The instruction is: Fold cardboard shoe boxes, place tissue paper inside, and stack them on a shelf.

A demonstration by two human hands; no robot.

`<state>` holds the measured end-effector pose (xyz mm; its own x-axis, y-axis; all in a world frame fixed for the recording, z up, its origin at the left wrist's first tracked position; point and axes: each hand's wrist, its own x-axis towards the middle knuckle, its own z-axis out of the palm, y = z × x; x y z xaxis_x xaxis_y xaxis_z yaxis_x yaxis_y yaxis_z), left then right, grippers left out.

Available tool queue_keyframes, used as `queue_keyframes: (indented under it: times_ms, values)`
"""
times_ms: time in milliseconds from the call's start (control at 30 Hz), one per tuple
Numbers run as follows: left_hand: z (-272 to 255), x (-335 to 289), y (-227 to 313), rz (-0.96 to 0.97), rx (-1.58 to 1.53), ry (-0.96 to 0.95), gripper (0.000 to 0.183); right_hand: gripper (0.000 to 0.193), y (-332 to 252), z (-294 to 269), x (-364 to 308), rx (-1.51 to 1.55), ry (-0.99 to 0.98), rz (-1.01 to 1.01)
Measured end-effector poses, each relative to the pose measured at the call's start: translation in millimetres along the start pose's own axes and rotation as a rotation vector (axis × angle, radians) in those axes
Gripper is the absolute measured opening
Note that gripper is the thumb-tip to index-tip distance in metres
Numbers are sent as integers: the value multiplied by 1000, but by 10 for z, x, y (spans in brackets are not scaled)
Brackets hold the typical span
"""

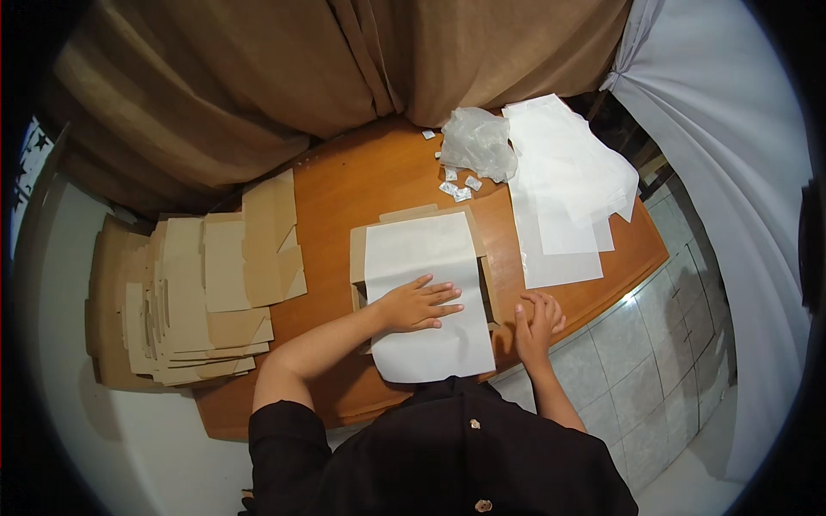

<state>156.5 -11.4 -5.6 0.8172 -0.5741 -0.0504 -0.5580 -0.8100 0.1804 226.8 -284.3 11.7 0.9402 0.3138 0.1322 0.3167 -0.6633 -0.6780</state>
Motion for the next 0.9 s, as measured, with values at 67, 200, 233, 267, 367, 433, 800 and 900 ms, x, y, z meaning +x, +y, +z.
queue_keyframes:
  times_ms: [67, 200, 233, 267, 367, 433, 800, 900]
  values:
    - [183, -21, -77, 11, -15, -3, 49, 27, 23, -20, 106, 34, 12, 21]
    - [418, 55, -158, -35, -75, -34, 49, 25, 40, -5, 286, 36, -23, 41]
    - [497, 68, -160, -43, -89, -34, 49, 25, 32, 0, 329, 49, -31, 23]
    - [582, 83, -163, -48, -112, -32, 49, 24, 24, 11, 364, 64, -39, 4]
    - [737, 81, -180, -86, -170, -43, 49, 23, -2, 93, 499, 77, -69, -26]
    - [673, 103, -158, -75, -129, -61, 49, 22, -8, 150, 599, 91, -72, -37]
    - [-237, -138, 167, -468, -862, -323, 56, 28, -45, 984, 1884, -159, -237, -148]
    - [-183, -323, 295, -561, -1007, -338, 61, 34, -67, 1324, 2253, -379, -172, -308]
